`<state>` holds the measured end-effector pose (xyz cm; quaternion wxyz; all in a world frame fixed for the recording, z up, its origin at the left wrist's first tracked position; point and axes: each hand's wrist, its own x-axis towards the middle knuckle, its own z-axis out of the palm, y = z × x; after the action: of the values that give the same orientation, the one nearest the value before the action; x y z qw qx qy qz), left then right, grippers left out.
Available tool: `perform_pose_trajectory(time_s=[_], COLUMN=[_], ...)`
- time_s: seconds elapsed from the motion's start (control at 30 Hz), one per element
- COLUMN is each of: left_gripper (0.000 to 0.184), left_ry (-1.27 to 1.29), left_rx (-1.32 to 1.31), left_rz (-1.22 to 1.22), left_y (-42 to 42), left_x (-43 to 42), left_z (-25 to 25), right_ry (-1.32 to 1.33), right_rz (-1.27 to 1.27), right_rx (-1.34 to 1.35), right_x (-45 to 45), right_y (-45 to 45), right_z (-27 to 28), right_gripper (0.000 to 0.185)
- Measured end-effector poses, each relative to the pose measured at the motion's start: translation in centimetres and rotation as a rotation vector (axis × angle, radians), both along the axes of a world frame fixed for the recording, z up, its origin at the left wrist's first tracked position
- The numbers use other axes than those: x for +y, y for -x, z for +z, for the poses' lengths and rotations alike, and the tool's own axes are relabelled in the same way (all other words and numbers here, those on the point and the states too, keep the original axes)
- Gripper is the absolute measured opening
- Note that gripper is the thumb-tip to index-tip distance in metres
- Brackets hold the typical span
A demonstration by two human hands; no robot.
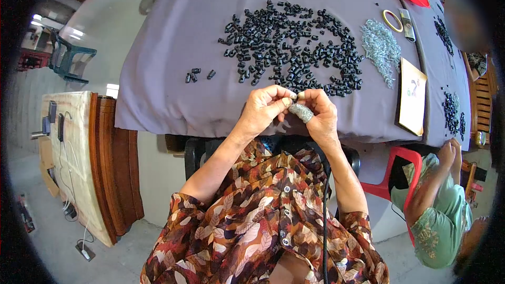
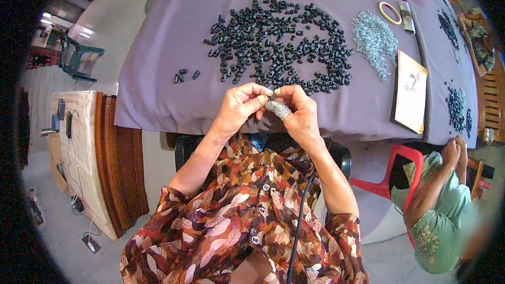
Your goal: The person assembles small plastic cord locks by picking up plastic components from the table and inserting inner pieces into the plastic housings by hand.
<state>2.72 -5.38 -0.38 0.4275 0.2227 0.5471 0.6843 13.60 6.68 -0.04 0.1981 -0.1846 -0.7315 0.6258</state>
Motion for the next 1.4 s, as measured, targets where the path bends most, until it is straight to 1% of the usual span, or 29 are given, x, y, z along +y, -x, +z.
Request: perform_pose_trajectory(time_s=[0.13,0.3,0.43,0.53,0.7,0.73,0.8,0.83,0.93,0.97,1.07,1.1,1.2,1.23,1.4], left_gripper=[0.009,0.008,0.008,0.007,0.007,0.007,0.006,0.006,0.006,0.006,0.006,0.006,0.006,0.006,0.006], left_ry=[-0.073,-0.117,-0.153,-0.142,-0.310,-0.337,-0.387,-0.412,-0.432,-0.442,-0.466,-0.474,-0.492,-0.493,-0.481], left_rx=[-0.148,-0.193,-0.240,-0.388,-0.623,-0.676,-0.719,-0.741,-0.730,-0.721,-0.708,-0.711,-0.692,-0.682,-0.680], left_rz=[-0.066,-0.060,-0.030,0.032,0.110,0.125,0.143,0.150,0.155,0.147,0.119,0.107,0.089,0.085,0.075], left_y=[0.4,0.4,0.5,0.6,0.7,0.8,1.0,1.0,0.9,0.9,0.8,0.9,0.8,0.8,0.8], left_x=[-0.4,-0.5,-0.5,-0.6,-0.9,-1.0,-1.3,-1.3,-1.2,-1.2,-1.1,-1.1,-1.1,-1.1,-1.1], left_z=[-0.1,-0.2,-0.2,0.1,-0.7,-0.8,-0.8,-0.8,-0.7,-0.8,-0.9,-1.1,-1.1,-1.2,-1.3], right_ry=[-0.018,-0.105,-0.163,-0.195,-0.327,-0.317,-0.439,-0.475,-0.836,-0.824,-1.041,-1.018,-1.114,-1.081,-1.090], right_rz=[0.032,0.070,0.023,0.018,-0.002,-0.020,-0.079,-0.061,-0.016,0.038,0.108,0.151,0.179,0.179,0.080], right_rx=[-0.006,-0.013,0.003,0.008,-0.010,0.007,-0.020,-0.090,0.020,-0.054,0.010,-0.044,-0.045,-0.064,-0.057], right_x=[0.1,0.1,-0.3,-0.7,-1.2,-1.0,-0.2,0.2,1.3,1.4,1.3,0.9,1.6,1.7,3.0], right_y=[-0.1,0.0,0.2,0.8,2.3,2.5,3.4,3.8,5.2,5.6,7.2,7.4,7.7,7.4,5.9], right_z=[-0.1,0.1,-0.2,0.2,2.5,2.2,2.0,2.6,2.6,2.6,2.4,2.4,1.5,1.6,1.2], right_gripper=[0.022,0.021,0.019,0.017,0.016,0.018,0.018,0.020,0.020,0.026,0.032,0.036,0.034,0.032,0.029])
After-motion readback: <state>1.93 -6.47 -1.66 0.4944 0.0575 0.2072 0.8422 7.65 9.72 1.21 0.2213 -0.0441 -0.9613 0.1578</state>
